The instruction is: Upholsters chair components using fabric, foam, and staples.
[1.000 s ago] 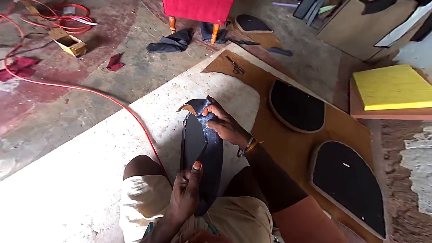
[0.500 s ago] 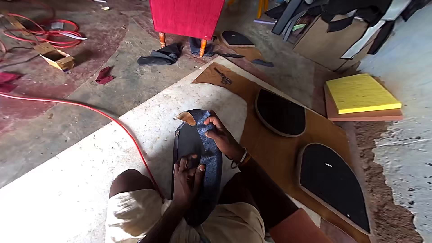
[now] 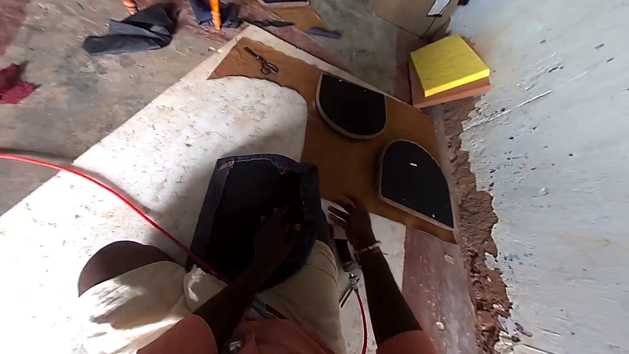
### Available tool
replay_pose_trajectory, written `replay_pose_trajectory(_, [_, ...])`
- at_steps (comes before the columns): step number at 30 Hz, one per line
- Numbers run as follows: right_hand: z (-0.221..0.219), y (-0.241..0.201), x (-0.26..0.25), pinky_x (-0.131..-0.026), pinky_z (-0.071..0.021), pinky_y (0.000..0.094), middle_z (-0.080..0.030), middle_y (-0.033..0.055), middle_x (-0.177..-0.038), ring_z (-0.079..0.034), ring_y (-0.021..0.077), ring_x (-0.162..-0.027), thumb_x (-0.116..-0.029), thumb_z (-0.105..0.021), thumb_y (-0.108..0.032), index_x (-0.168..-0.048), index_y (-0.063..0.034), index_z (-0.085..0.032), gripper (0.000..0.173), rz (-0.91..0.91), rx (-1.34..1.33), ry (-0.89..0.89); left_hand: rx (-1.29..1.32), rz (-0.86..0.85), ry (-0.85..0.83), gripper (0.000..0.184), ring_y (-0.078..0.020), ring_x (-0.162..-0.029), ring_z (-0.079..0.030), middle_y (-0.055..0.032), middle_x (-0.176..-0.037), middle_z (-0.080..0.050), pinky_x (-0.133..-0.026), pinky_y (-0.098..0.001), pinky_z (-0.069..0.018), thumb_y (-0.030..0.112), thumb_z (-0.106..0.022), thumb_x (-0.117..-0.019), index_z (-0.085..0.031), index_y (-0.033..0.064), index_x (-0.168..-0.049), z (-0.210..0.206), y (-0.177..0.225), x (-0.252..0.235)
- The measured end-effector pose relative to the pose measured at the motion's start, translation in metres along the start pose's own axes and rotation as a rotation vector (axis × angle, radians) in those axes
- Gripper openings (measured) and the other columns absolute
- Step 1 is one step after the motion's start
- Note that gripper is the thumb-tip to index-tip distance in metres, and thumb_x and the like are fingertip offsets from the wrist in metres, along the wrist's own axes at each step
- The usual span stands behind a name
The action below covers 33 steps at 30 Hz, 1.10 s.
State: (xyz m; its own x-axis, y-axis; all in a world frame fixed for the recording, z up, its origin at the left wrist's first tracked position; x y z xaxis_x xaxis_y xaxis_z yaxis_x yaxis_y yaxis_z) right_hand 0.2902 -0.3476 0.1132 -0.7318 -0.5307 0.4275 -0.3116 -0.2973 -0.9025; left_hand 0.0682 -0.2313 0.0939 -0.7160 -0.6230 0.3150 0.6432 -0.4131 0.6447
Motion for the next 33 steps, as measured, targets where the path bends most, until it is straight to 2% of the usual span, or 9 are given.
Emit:
replay_pose_trajectory(3, [0.073,0.057,-0.003,-0.083,-0.0613,0.0487,-0.071,0.0171,-0.113,-0.073,0.029,-0.095,-0.1038,-0.06,-0.026,-0.14,-0.0022,-0.052,0.044,0.057,0.629,0.133,-0.025,0.012,0.0,0.059,-0.0172,-0.152,-0.035,0.0107,-0.166,-0.036,-0.127,-0.051,-0.0234,0.058,-0.035,-0.1061,-0.078,0.0169,-0.104,0.001,-0.003,0.0])
replay_pose_trajectory(6, [0.091,0.13,0.009,-0.102,-0.0525,0.0546,-0.065,0.0219,-0.128,-0.065,0.036,-0.117,-0.09,-0.072,-0.051,-0.141,0.0004,-0.053,0.075,0.007,1.13,0.065,-0.07,0.021,0.007,0.06,-0.0166,-0.151,-0.037,0.0131,-0.165,-0.036,-0.126,-0.0508,-0.0255,0.059,-0.035,-0.1057,-0.078,0.0173,-0.101,0.0,-0.003,-0.001])
replay_pose_trajectory(9, [0.082,0.16,0.01,-0.106,-0.0491,0.0547,-0.059,0.0243,-0.138,-0.059,0.0395,-0.127,-0.0872,-0.077,-0.042,-0.146,0.0004,-0.05,0.077,0.019,1.289,0.187,-0.113,-0.009,0.024,0.062,-0.0174,-0.147,-0.042,0.0148,-0.164,-0.036,-0.122,-0.0522,-0.0317,0.061,-0.033,-0.1054,-0.077,0.0183,-0.098,-0.003,-0.007,-0.004])
replay_pose_trajectory(13, [0.07,0.138,-0.013,-0.105,-0.0503,0.0548,-0.054,0.0271,-0.144,-0.061,0.0392,-0.126,-0.0815,-0.081,-0.027,-0.155,0.0056,-0.031,0.094,-0.215,1.291,0.161,-0.099,-0.059,0.07,0.06,-0.0177,-0.138,-0.051,0.0143,-0.162,-0.039,-0.113,-0.0503,-0.041,0.061,-0.035,-0.1053,-0.077,0.0189,-0.094,-0.004,-0.014,-0.004])
replay_pose_trajectory(15, [0.086,0.113,-0.018,-0.095,-0.055,0.0553,-0.064,0.0258,-0.128,-0.068,0.0379,-0.111,-0.0853,-0.079,-0.026,-0.147,0.0037,-0.04,0.079,-0.238,1.118,0.198,-0.084,-0.068,0.056,0.06,-0.0172,-0.138,-0.049,0.0145,-0.163,-0.037,-0.113,-0.0493,-0.0401,0.061,-0.034,-0.1053,-0.077,0.0197,-0.096,-0.003,-0.016,-0.005])
replay_pose_trajectory(19, [0.093,0.017,0.029,-0.062,-0.0594,0.0459,-0.069,0.0149,-0.085,-0.067,0.0241,-0.065,-0.0961,-0.072,-0.03,-0.121,0.0037,-0.064,0.042,0.039,0.871,0.176,-0.049,-0.102,0.084,0.06,-0.0186,-0.141,-0.047,0.0129,-0.163,-0.039,-0.112,-0.0504,-0.0393,0.061,-0.035,-0.1058,-0.077,0.02,-0.097,-0.006,-0.019,-0.008])
replay_pose_trajectory(23, [0.052,-0.06,0.097,-0.087,-0.0606,0.0411,-0.076,0.0087,-0.097,-0.074,0.0157,-0.091,-0.0778,-0.08,-0.042,-0.111,-0.0007,-0.07,0.054,0.337,1.105,0.025,-0.047,-0.129,0.144,0.055,-0.0189,-0.136,-0.051,0.0136,-0.161,-0.041,-0.106,-0.0511,-0.0425,0.059,-0.039,-0.1051,-0.077,0.0215,-0.092,-0.009,-0.021,-0.009])
replay_pose_trajectory(26, [0.01,-0.075,0.109,-0.077,-0.0608,0.0495,-0.076,0.0067,-0.086,-0.075,0.0213,-0.084,-0.0803,-0.075,-0.053,-0.099,-0.0102,-0.075,0.046,0.406,1.319,-0.095,-0.027,-0.12,0.117,0.054,-0.0195,-0.134,-0.051,0.0128,-0.161,-0.041,-0.107,-0.0516,-0.0412,0.059,-0.04,-0.1047,-0.078,0.0212,-0.095,-0.006,-0.02,-0.01])
replay_pose_trajectory(33, [-0.035,-0.072,0.081,-0.082,-0.0576,0.0567,-0.076,0.0105,-0.096,-0.074,0.03,-0.094,-0.0892,-0.067,-0.053,-0.113,-0.0144,-0.073,0.046,0.255,1.564,-0.182,-0.001,-0.136,0.121,0.056,-0.0183,-0.13,-0.053,0.0144,-0.159,-0.043,-0.104,-0.0499,-0.0415,0.06,-0.039,-0.105,-0.077,0.0212,-0.092,-0.003,-0.021,-0.008])
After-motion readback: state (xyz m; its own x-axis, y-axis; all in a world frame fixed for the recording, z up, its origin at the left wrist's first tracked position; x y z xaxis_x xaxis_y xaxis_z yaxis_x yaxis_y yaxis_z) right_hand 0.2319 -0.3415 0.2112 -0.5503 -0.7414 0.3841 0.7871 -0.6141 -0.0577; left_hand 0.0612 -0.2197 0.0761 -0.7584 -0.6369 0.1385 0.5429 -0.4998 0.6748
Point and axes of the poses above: each hand's wrist, its own x-axis away from the middle knuckle, its own z-axis out of the back of the hand, y = z × x, the point moved 4 cm from there along -x, towards the middle knuckle
